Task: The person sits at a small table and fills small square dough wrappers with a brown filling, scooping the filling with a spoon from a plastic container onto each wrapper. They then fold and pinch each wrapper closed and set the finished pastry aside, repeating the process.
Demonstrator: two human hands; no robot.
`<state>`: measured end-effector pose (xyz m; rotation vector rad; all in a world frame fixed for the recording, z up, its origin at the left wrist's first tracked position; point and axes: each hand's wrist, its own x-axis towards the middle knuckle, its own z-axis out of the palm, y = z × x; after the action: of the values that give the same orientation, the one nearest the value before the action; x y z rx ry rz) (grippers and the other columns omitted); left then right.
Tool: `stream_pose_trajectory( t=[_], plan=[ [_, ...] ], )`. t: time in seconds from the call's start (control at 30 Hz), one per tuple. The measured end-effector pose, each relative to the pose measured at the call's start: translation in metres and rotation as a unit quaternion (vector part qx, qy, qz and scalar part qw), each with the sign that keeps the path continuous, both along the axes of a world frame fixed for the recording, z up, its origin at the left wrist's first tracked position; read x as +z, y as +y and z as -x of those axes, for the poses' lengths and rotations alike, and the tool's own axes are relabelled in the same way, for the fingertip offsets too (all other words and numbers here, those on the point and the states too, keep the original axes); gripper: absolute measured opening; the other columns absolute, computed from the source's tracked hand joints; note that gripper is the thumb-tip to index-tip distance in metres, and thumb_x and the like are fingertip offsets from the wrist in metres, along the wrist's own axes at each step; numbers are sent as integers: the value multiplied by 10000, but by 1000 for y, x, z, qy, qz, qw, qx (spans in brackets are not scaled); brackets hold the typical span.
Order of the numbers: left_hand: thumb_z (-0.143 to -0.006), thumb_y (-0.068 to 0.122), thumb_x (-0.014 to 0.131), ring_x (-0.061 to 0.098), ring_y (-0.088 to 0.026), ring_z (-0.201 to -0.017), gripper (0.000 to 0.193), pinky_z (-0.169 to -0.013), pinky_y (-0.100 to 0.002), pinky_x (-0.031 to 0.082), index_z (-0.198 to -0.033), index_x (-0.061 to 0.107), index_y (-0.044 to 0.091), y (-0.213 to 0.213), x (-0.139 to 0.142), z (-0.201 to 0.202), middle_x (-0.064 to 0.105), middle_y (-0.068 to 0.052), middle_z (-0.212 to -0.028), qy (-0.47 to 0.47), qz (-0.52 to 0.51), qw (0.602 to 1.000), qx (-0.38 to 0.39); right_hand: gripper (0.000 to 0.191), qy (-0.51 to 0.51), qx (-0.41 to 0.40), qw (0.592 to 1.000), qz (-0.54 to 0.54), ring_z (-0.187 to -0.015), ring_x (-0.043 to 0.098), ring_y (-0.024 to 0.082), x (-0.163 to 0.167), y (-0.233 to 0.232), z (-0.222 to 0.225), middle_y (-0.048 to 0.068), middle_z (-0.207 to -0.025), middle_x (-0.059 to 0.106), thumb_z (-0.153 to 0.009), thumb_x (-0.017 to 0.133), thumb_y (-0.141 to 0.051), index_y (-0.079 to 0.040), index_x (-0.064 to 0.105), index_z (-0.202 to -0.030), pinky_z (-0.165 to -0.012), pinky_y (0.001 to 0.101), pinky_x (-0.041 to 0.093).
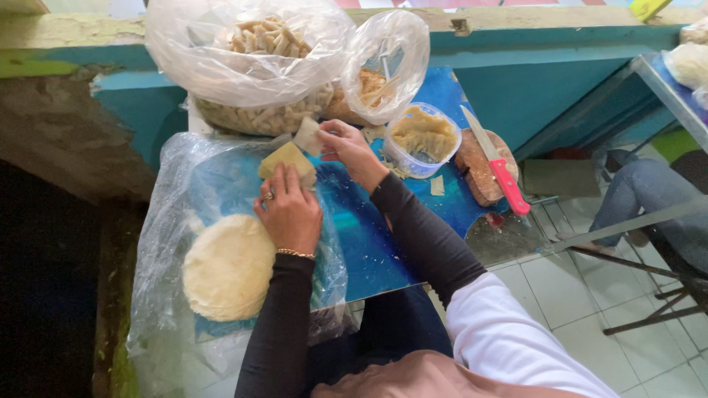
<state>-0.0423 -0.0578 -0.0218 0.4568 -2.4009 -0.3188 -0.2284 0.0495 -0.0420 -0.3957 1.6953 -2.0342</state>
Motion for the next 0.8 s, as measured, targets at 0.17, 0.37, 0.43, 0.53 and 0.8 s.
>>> stream_pose_trajectory(
  t=[0.17, 0.37, 0.43, 0.53, 0.8],
  plan=[
    [-886, 226, 673, 507, -290, -1297, 419, -1035, -531, 371, -1293, 669, 126, 4, 1, -4, 581, -67, -1434, 26, 7, 1000, -11, 149, 105, -65, 989, -77, -853, 633, 48, 27, 81, -44, -46, -948, 656, -991, 686, -214, -100, 677, -1086, -720, 246, 550],
    [-867, 167, 722, 572, -297, -1153, 255, -927, -451, 446, -1118, 718, 123, 25, 14, -12, 640, -72, -1214, 83, -86, 963, -242, 83, 556, -8, 736, -385, -822, 670, 319, 62, 140, -164, 115, -855, 678, -878, 723, -105, -67, 682, -940, -716, 399, 511],
    [-860, 163, 730, 601, -268, -1077, 163, -900, -421, 472, -1022, 729, 137, 33, 15, -14, 665, -31, -1112, 56, -113, 928, -351, 160, 598, -5, 699, -391, -850, 686, 309, 65, 142, -190, 112, -918, 703, -838, 693, -66, -55, 678, -997, -707, 406, 517],
    [-829, 193, 757, 613, -260, -997, 88, -841, -411, 479, -896, 731, 143, 40, 14, -19, 672, -23, -997, 6, -110, 889, -445, 281, 636, -35, 664, -392, -907, 694, 297, 60, 141, -208, 126, -1007, 725, -811, 678, -53, -24, 673, -1090, -757, 406, 533],
    [-806, 162, 749, 606, -265, -984, 86, -813, -421, 466, -883, 714, 145, 47, 20, -15, 648, -24, -1000, -23, -55, 879, -472, 309, 544, -143, 732, -385, -1107, 671, 255, 88, 203, -133, 68, -1196, 752, -900, 784, -176, -150, 717, -1201, -948, 383, 503]
  ],
)
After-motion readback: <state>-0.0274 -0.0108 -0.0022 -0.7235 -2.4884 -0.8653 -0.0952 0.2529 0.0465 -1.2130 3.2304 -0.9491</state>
